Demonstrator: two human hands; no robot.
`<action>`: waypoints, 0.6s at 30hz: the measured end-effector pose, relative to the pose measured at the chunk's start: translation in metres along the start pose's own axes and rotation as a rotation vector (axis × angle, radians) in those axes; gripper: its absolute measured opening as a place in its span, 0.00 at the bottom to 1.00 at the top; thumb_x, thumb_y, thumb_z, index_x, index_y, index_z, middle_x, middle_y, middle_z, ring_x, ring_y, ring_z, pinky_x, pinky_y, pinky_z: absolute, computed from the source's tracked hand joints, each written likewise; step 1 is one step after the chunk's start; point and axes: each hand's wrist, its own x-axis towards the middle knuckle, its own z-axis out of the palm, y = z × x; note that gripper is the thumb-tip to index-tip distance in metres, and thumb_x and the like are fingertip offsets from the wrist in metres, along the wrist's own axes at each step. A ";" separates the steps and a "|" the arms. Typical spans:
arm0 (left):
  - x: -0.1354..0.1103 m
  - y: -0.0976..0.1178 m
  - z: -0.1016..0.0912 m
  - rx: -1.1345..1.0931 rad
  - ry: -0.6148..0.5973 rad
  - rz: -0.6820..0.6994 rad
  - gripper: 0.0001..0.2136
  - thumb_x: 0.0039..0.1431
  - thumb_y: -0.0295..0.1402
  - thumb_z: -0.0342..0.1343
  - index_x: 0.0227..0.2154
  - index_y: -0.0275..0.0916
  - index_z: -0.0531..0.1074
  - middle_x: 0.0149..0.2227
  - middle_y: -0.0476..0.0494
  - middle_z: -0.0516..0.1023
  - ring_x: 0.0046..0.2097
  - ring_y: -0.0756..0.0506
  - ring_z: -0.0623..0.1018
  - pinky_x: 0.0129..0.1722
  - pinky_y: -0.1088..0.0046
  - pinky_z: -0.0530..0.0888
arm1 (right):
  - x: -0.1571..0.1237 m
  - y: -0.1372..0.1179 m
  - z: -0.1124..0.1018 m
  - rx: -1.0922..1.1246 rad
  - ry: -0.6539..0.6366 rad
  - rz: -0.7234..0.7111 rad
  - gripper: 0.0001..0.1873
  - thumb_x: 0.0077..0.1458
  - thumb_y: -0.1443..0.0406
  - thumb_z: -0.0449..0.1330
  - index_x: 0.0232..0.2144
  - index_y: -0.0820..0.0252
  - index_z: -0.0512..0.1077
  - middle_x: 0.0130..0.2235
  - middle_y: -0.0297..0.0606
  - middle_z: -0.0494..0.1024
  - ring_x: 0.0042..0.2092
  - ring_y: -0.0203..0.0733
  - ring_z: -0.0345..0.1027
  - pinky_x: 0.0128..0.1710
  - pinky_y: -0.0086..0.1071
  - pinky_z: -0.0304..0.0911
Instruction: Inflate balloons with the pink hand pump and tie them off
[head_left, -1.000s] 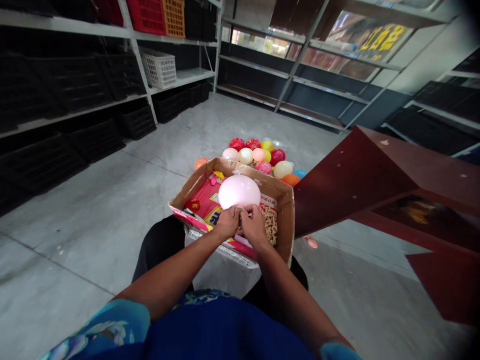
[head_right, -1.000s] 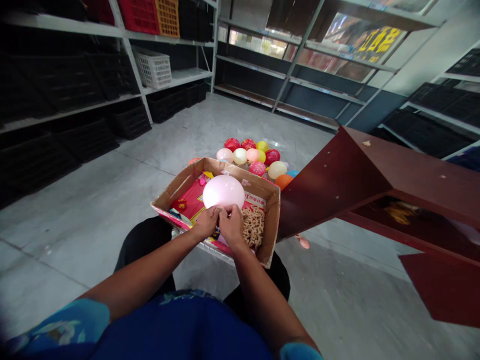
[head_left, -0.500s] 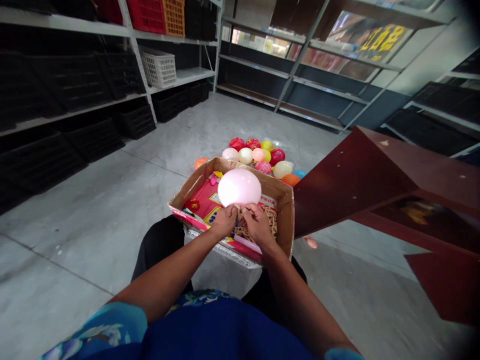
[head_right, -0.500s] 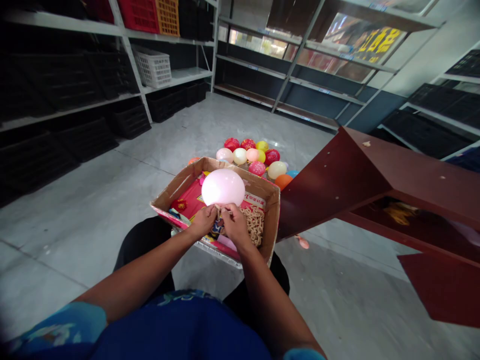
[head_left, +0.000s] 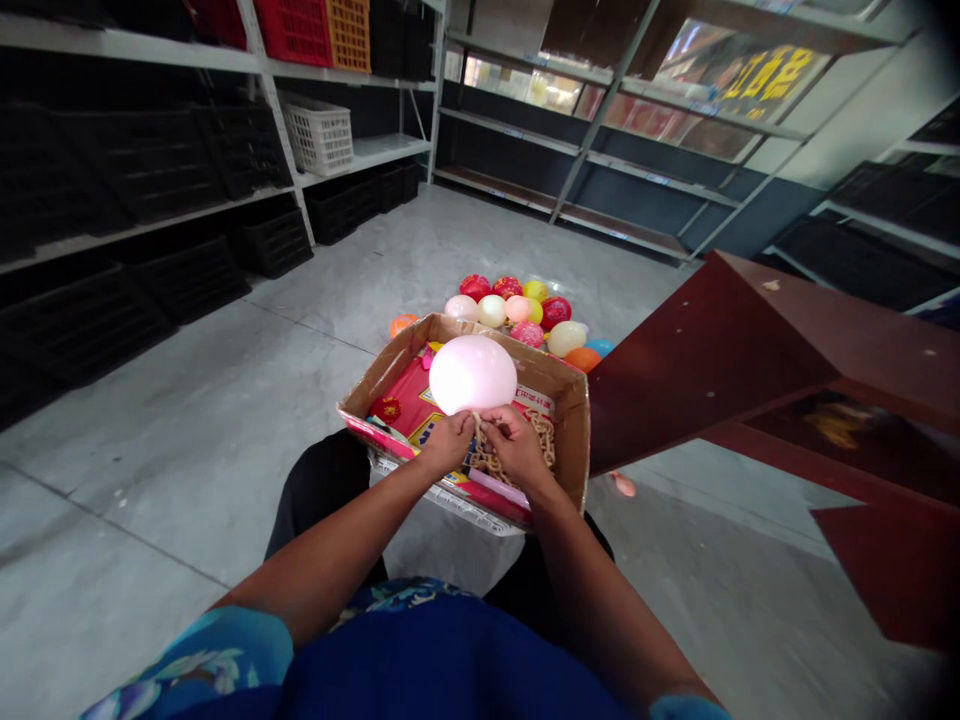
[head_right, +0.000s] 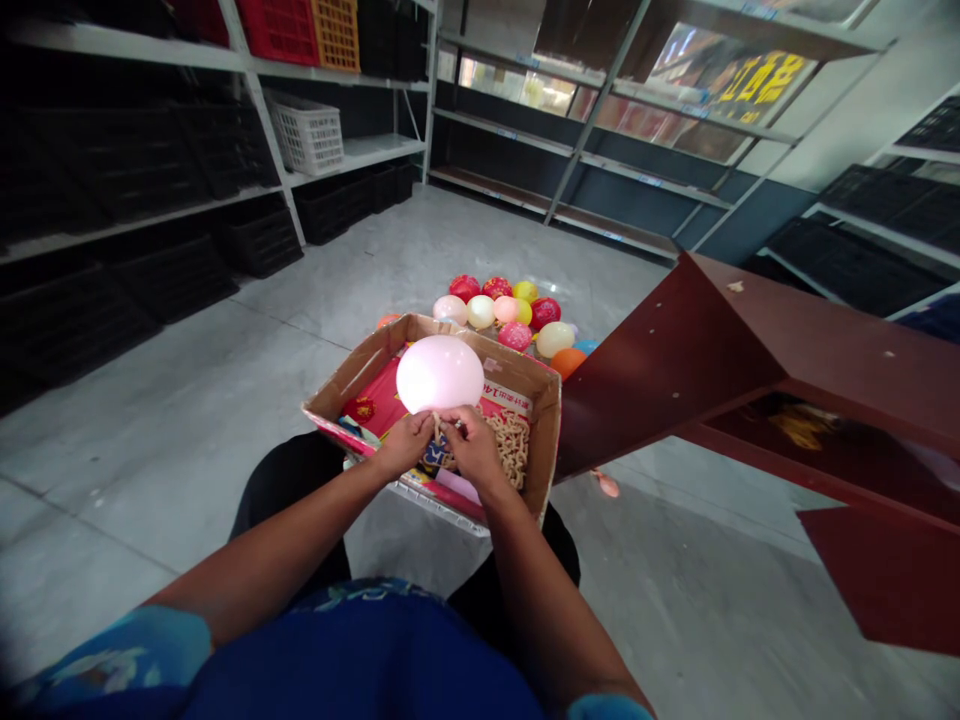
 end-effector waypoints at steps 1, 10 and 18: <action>0.000 0.001 0.000 0.001 -0.014 -0.003 0.15 0.63 0.34 0.41 0.38 0.37 0.73 0.34 0.43 0.78 0.36 0.47 0.76 0.38 0.73 0.69 | 0.000 -0.001 -0.001 -0.040 0.010 -0.017 0.05 0.54 0.62 0.55 0.32 0.56 0.69 0.33 0.34 0.73 0.30 0.37 0.66 0.29 0.30 0.63; -0.002 0.012 -0.007 0.006 -0.077 0.006 0.18 0.61 0.38 0.43 0.36 0.34 0.75 0.32 0.42 0.78 0.33 0.47 0.74 0.33 0.74 0.67 | -0.005 -0.010 -0.001 -0.298 0.158 -0.026 0.07 0.56 0.62 0.51 0.28 0.57 0.65 0.30 0.35 0.70 0.34 0.40 0.63 0.36 0.33 0.58; -0.009 0.025 -0.014 0.126 -0.161 0.027 0.17 0.57 0.41 0.47 0.23 0.35 0.73 0.20 0.49 0.67 0.26 0.50 0.67 0.24 0.76 0.57 | -0.004 -0.012 -0.003 -0.327 0.265 0.052 0.08 0.55 0.61 0.51 0.27 0.57 0.65 0.30 0.35 0.71 0.33 0.40 0.63 0.35 0.33 0.57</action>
